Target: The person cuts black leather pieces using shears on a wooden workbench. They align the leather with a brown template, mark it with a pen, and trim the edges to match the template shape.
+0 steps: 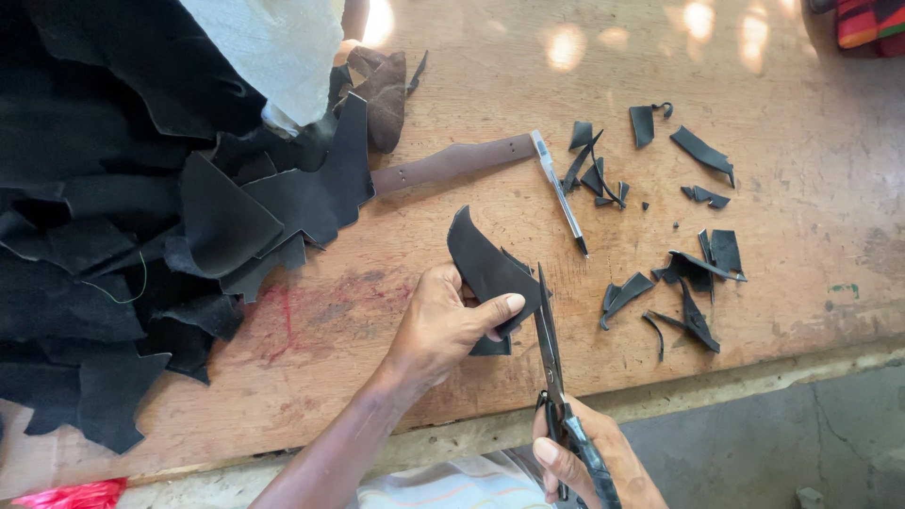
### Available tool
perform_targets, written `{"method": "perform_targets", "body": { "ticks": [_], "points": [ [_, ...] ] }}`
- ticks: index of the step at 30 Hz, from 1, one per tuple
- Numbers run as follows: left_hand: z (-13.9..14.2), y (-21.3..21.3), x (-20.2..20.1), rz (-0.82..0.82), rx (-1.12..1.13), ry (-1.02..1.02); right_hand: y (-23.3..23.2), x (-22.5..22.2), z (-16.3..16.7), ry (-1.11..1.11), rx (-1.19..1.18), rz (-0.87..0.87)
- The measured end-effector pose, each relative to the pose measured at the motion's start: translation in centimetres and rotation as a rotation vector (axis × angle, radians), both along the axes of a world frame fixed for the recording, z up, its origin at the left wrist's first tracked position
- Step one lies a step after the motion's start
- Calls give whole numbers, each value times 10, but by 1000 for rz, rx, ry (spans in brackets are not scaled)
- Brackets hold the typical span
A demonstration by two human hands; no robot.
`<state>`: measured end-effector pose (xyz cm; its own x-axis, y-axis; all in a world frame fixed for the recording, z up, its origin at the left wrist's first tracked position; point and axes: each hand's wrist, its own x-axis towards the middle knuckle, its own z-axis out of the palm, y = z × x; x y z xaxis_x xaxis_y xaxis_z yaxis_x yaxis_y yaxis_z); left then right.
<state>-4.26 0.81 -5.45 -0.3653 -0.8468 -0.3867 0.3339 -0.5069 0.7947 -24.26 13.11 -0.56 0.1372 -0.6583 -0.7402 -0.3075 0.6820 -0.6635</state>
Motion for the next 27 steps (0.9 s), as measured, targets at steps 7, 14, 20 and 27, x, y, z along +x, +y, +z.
{"method": "perform_targets", "body": {
  "ticks": [7, 14, 20, 27],
  "points": [
    [1, -4, 5, -65, -47, -14, 2, 0, 1, -20, -11, 24],
    [6, -7, 3, -93, -83, -94, 3, 1, 3, -26, -33, -10],
    [6, -5, 4, -116, -107, -107, 4, -1, 5, 5, 15, -16],
    [5, -6, 3, -108, -80, -9, 4, -1, 4, 38, -67, 62]
  ]
}}
